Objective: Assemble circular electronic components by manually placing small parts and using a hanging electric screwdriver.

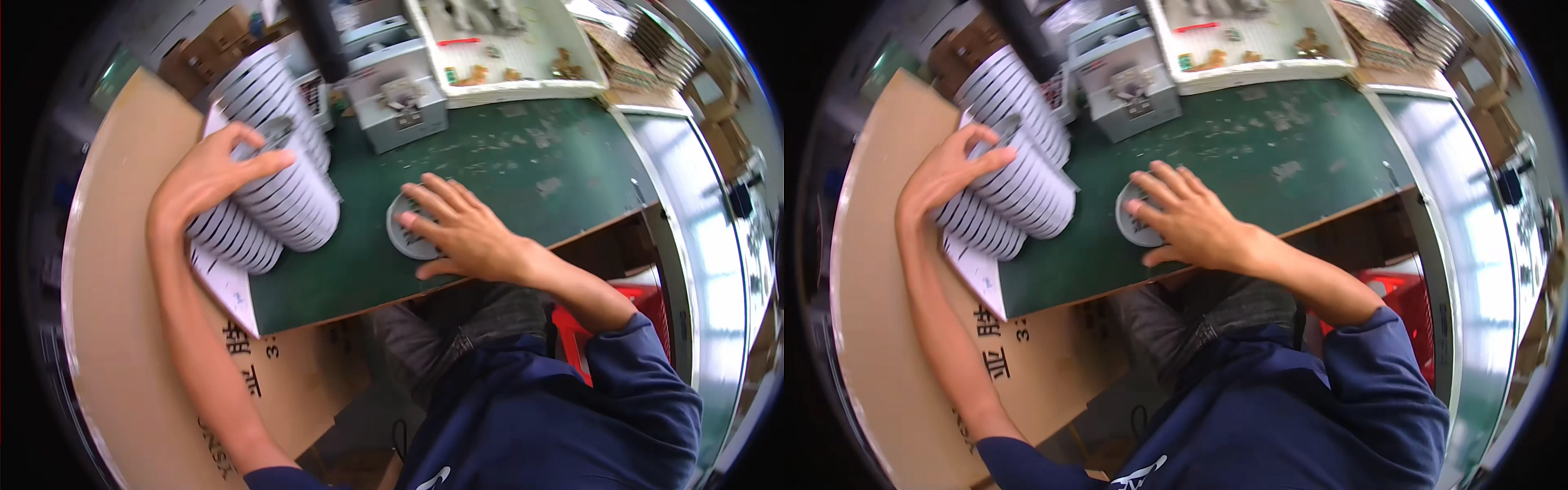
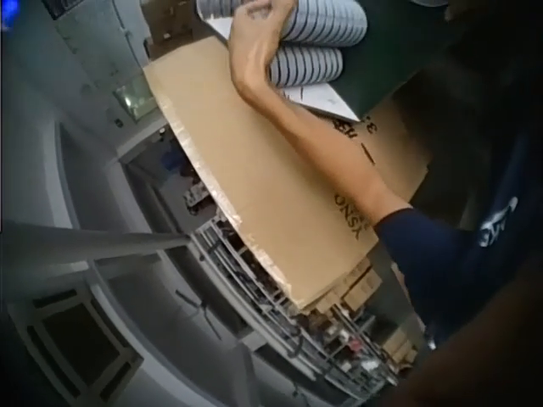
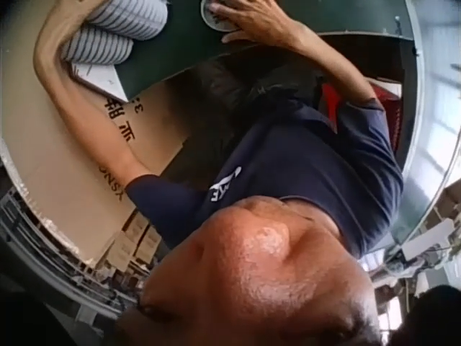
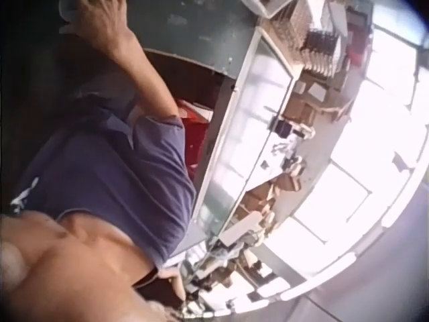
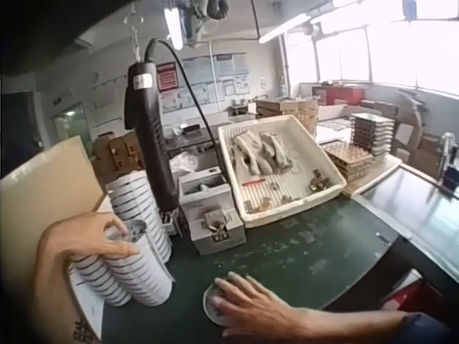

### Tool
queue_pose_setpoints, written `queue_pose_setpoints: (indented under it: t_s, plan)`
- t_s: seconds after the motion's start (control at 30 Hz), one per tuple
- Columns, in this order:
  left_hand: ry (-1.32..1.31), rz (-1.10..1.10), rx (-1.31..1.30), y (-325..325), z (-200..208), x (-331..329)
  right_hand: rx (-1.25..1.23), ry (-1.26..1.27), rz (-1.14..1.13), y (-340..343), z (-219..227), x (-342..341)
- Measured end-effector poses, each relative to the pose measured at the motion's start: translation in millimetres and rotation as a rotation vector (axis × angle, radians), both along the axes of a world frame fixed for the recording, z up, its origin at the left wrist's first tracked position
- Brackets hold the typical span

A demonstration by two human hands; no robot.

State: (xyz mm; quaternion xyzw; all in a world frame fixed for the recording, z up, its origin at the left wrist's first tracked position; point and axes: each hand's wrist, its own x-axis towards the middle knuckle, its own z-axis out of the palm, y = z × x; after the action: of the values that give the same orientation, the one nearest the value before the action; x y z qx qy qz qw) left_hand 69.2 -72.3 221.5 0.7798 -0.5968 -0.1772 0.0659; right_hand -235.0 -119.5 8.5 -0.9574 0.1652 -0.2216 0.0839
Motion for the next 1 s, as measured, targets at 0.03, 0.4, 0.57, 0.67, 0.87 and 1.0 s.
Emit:
queue_pose_setpoints:
  t_s: [0.03, 0.4, 0.57, 0.67, 0.87, 1.0]
  plan:
    - [-0.007, 0.002, -0.004, 1, 1, 3, 0.025, -0.039, -0.021, 4, -7, 1]
    - [0.252, -0.042, -0.37, 20, 7, -12, 0.326, -1.07, -0.887, -111, 5, -275]
    - [0.137, -0.124, -0.422, 60, 18, -49, 0.489, -0.912, -1.444, -105, -4, -494]
    - [0.126, -0.247, -0.265, 76, 16, -83, 0.111, 0.337, -1.975, -115, -10, -531]
    - [0.115, -0.382, -0.34, 34, -111, -133, 0.099, -0.311, -0.989, -178, 70, -345]
    - [0.147, -0.235, -0.407, 24, -170, -153, 0.168, 0.026, -0.657, -232, 94, -186]
